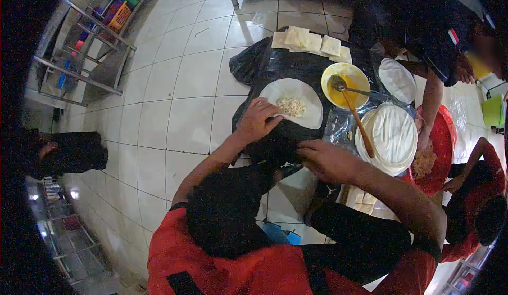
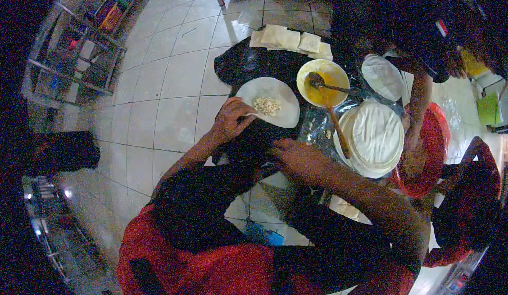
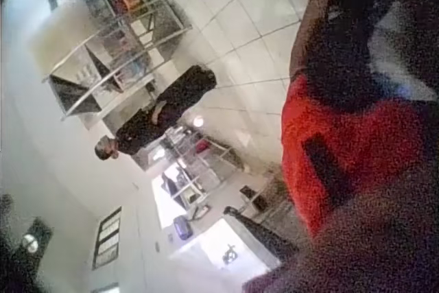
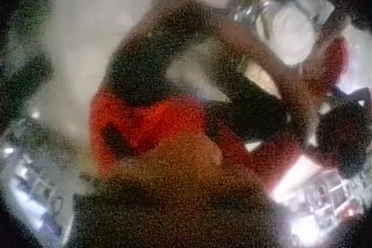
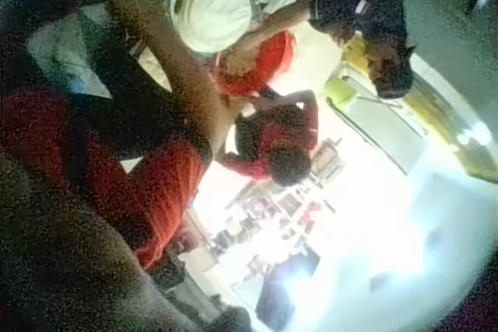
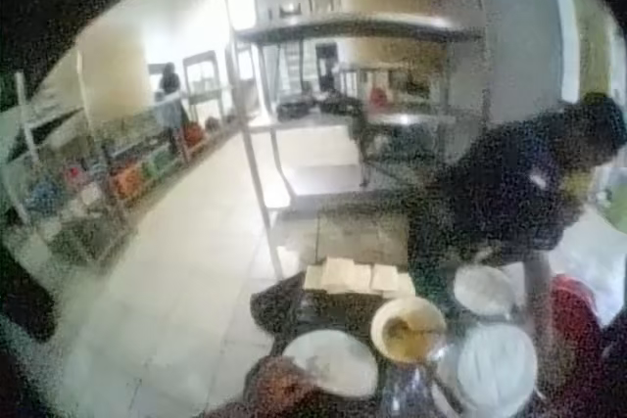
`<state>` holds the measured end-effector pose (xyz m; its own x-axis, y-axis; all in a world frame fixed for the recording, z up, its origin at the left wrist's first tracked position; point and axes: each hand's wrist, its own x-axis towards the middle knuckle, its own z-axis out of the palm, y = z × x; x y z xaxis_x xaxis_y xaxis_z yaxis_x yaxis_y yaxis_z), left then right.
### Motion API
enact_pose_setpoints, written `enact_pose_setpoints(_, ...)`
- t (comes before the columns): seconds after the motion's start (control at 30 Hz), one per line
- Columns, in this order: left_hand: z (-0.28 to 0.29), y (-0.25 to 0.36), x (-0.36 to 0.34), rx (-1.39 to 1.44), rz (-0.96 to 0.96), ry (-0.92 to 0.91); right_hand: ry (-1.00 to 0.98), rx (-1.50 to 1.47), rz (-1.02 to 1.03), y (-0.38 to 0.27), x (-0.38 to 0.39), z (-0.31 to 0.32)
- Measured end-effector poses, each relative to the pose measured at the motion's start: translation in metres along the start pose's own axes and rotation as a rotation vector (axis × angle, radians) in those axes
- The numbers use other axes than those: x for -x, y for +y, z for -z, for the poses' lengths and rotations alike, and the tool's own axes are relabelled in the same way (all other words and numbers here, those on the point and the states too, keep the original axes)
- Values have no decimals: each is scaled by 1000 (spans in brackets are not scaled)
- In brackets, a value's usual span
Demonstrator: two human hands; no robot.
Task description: The person prepares pastries by brushing circular dough sheets with a yellow liquid, applying a meat filling, and folding them into square shapes before placing them into a plastic container.
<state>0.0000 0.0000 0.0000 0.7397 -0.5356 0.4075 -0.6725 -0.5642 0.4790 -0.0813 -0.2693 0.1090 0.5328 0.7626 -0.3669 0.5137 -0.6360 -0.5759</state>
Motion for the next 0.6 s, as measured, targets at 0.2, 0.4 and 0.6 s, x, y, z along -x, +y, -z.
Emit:
enact_pose_setpoints(0.2, -16, -7, -30, 159, 125, 160, 398, 264, -44, 12, -54, -18)
enact_pose_setpoints(0.4, -27, -23, -31, 135, 270, 155, 427, 489, -144, 52, -87, -37)
enact_pose_setpoints(0.6, -10, -14, -16, -139, -30, 129, 438, 519, -171, 56, -99, -38)
